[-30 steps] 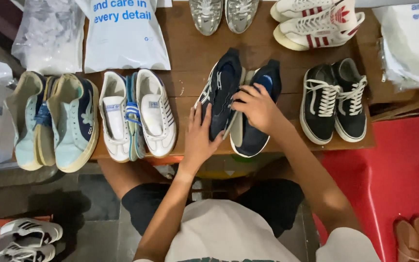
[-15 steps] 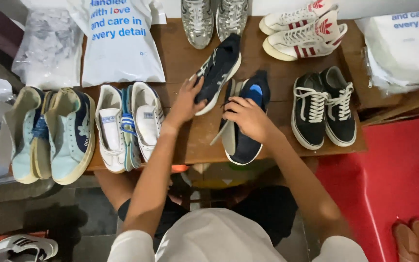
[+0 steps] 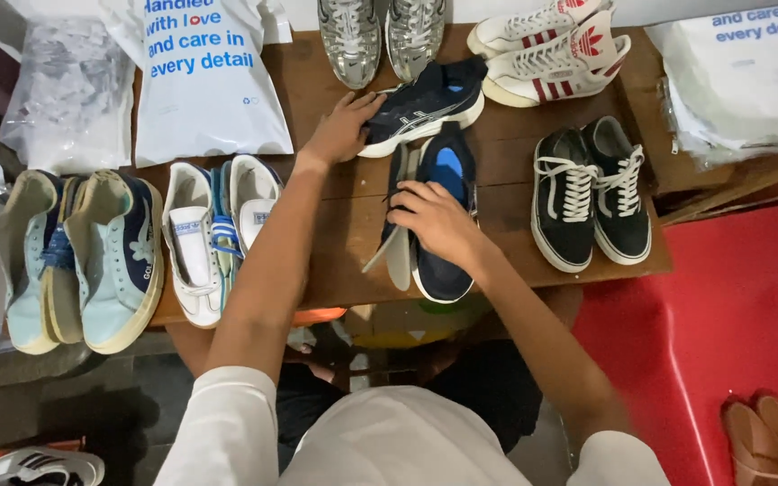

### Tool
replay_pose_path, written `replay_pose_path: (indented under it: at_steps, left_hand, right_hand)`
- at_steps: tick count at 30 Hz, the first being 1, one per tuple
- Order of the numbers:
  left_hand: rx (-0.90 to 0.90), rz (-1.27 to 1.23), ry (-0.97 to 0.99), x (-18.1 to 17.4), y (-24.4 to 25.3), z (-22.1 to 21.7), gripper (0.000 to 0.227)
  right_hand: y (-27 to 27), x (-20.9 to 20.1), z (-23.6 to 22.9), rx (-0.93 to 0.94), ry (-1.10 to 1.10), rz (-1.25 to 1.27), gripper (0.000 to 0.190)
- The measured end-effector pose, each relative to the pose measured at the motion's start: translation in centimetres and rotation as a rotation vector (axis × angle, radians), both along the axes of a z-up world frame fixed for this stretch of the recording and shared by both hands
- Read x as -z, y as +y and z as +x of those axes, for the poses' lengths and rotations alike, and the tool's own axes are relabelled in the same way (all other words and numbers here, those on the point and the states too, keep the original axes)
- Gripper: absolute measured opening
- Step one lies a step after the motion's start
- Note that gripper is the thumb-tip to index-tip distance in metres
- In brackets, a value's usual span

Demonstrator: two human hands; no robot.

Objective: The person removes the insole from a dark blue sneaker, places it on the table, and then proceeds to thread the black shoelaces through the eyelets of the shoe. They pull the laces tight and tie a knot to secure them.

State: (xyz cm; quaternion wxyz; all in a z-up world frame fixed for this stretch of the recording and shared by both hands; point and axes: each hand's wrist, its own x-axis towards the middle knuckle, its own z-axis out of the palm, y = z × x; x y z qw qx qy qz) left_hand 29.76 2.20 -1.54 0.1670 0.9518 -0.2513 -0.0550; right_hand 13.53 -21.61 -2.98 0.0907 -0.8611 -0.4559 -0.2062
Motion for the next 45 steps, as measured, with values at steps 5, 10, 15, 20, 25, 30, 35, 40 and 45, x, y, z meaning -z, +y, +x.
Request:
replay_pose_path:
  at_steps: [5,10,15,20,25,30,35,40,45]
  left_hand:
    - [0.006,-0.074,-0.055,-0.5,-0.5,0.6,0.072]
    - [-0.030,-0.180,-0.052,-1.3,0.5,0.1,0.063]
    - [-0.179,-0.823,-0.180,-5.5,2.1,-5.7,0.045]
    - [-0.430,-1.065,-0.130,-7.8,0.3,-13.8,0.050]
    - [-0.626,-1.143,-0.002,-5.2,-5.6,-19.1,0.063]
    - [-0.651,-1.082,0.184,-1.6,-10.9,-19.3,0.089]
    - [-0.669,-1.203,0.211,0.3,-10.6,-18.2,0.070]
    - [-0.668,-1.229,0.201,-2.1,-7.4,-18.0,0.059]
    - [-0.558,-0.980,0.288,-0.1,-2.1,-15.6,0.059]
  right_hand:
    - [2.2,-6.0,-2.4,-0.049,0.222,0.008,0.040]
    - [2.9,-6.5,-2.8,-0.097,0.227,0.053,0.039]
    - [1.5,-7.0,-3.8,-0.246,0.355,0.374,0.022]
    - [-1.3,-10.2,-5.0,-0.255,0.626,0.811,0.020]
    - [-11.7,-11.7,-1.7,-0.225,0.374,0.565,0.039]
    - [-16.3,-13.3,-4.5,-0.187,0.339,0.699,0.070]
    - [-17.6,-8.7,-6.0,0.094,0.437,0.822,0.033]
    - [-16.4,-6.8,-7.1,0.211,0.438,1.002,0.023]
    - [-13.9,-5.1,-8.5,0.390,0.448,1.267,0.044]
